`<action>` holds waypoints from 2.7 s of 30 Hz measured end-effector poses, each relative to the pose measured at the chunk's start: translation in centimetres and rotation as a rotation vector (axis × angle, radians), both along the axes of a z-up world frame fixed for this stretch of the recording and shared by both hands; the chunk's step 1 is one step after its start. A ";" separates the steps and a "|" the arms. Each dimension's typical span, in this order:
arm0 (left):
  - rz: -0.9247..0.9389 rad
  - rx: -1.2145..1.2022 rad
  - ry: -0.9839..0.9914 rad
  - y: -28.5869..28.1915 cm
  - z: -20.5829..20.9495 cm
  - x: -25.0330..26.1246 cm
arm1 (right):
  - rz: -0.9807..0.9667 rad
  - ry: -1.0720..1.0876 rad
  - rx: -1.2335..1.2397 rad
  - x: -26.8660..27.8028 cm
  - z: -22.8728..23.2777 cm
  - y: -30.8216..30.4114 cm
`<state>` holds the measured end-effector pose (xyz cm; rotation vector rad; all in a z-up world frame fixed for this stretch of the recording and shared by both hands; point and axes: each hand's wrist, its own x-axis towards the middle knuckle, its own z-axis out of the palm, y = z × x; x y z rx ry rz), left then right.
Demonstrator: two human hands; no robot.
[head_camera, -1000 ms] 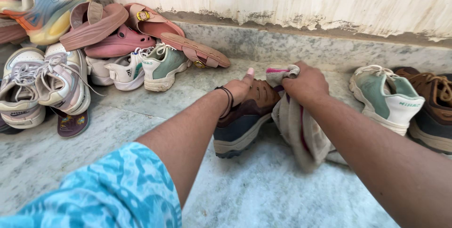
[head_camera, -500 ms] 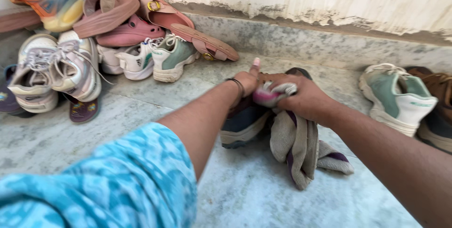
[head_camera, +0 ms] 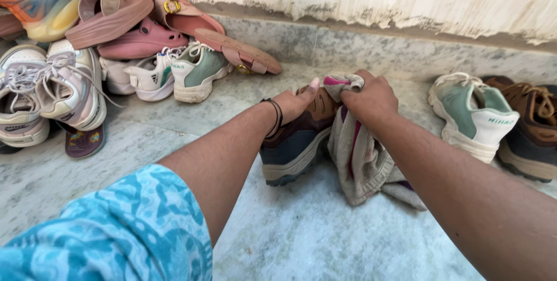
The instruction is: The person wipes a light green sneaker with a cloth, then switches to a brown hiking boot and continues wiping it. The person handles each shoe one at a time, rotating them to wipe different sides.
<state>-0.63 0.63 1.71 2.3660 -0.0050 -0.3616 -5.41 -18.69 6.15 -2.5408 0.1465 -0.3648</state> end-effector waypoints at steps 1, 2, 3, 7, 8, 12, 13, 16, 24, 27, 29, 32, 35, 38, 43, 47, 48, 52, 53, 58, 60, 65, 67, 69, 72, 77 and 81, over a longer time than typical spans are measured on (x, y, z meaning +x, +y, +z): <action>-0.006 -0.002 -0.017 0.0 -0.2 0.3 | 0.014 0.001 -0.001 -0.1 -0.1 0.3; -0.011 -0.004 -0.034 0.1 -0.4 0.7 | 0.027 0.002 -0.002 -0.4 -0.3 0.7; -0.009 -0.012 -0.008 0.2 -0.7 1.0 | 0.039 0.008 -0.004 -1.1 -0.6 1.0; 0.040 -0.128 0.050 0.7 -1.8 2.4 | 0.159 0.029 0.267 -3.8 -1.5 3.3; 0.059 -0.177 0.051 0.8 -1.6 2.8 | 0.194 0.037 0.317 -4.4 -1.9 3.8; 0.095 -0.191 0.063 1.2 -1.1 1.3 | 0.426 0.040 0.326 -5.7 -2.1 2.8; 0.071 -0.165 0.065 1.3 -0.6 1.0 | 0.477 0.133 0.303 -5.4 -1.8 2.0; 0.063 -0.178 0.065 1.2 0.7 -0.5 | 0.515 0.336 0.227 -4.1 -0.7 -0.8; 0.035 -0.285 0.052 -0.2 1.0 -2.2 | -0.044 -0.078 0.457 0.0 -1.2 -5.2; 0.037 -0.328 0.038 -0.6 0.9 -1.9 | -0.025 0.091 0.567 3.0 -1.2 -5.2; 0.033 -0.356 0.017 -0.5 0.8 -1.9 | 0.007 0.128 0.513 3.7 -1.2 -4.7; 0.076 -0.338 0.042 -0.3 0.6 -2.1 | 0.002 0.155 0.404 3.0 -1.1 -3.8; 0.076 -0.293 0.035 -0.4 0.9 -1.7 | -0.058 0.163 0.286 1.9 -0.5 -3.1; 0.101 -0.221 0.064 -0.8 0.9 -1.5 | -0.086 0.139 0.221 0.5 -0.6 -2.4; 0.155 -0.116 0.041 -0.9 -0.1 -0.1 | -0.047 0.194 0.261 -1.6 -1.3 -0.6; 0.310 -0.168 -0.002 0.4 -2.1 1.1 | 0.230 -0.051 0.272 -4.0 -2.9 2.7; 0.325 -0.206 -0.004 1.0 -2.5 1.4 | 0.299 0.011 0.334 -4.0 -2.7 3.0; 0.399 -0.307 0.047 3.1 -3.6 0.9 | 0.527 0.436 0.377 -4.1 -1.2 2.3; 0.423 -0.327 0.065 3.4 -3.3 0.8 | 0.570 0.580 0.326 -3.7 -0.3 1.7; 0.127 -0.498 0.319 3.7 -1.6 -1.2 | 0.211 0.364 0.230 -2.3 2.1 0.2; 0.060 -0.468 0.381 2.3 -0.7 -2.0 | 0.066 0.246 0.460 -2.3 1.7 -0.2; 0.035 -0.333 0.396 -0.8 1.3 -3.1 | 0.195 0.139 0.597 -1.4 -0.6 1.5; 0.043 -0.289 0.336 -1.4 1.0 -2.9 | 0.263 0.141 0.714 -1.5 -1.1 1.6; 0.074 -0.266 0.274 -1.6 0.3 -2.1 | 0.309 0.188 0.754 -2.1 -1.3 1.4; 0.148 -0.287 0.202 -1.5 -1.4 -0.3 | 0.322 0.320 0.734 -3.6 -0.7 1.3; 0.292 -0.479 0.149 1.4 -3.6 1.4 | 0.395 0.453 0.661 -6.4 0.5 2.7; 0.308 -0.473 0.151 3.7 -3.6 0.5 | 0.611 0.488 0.417 -7.2 0.6 3.8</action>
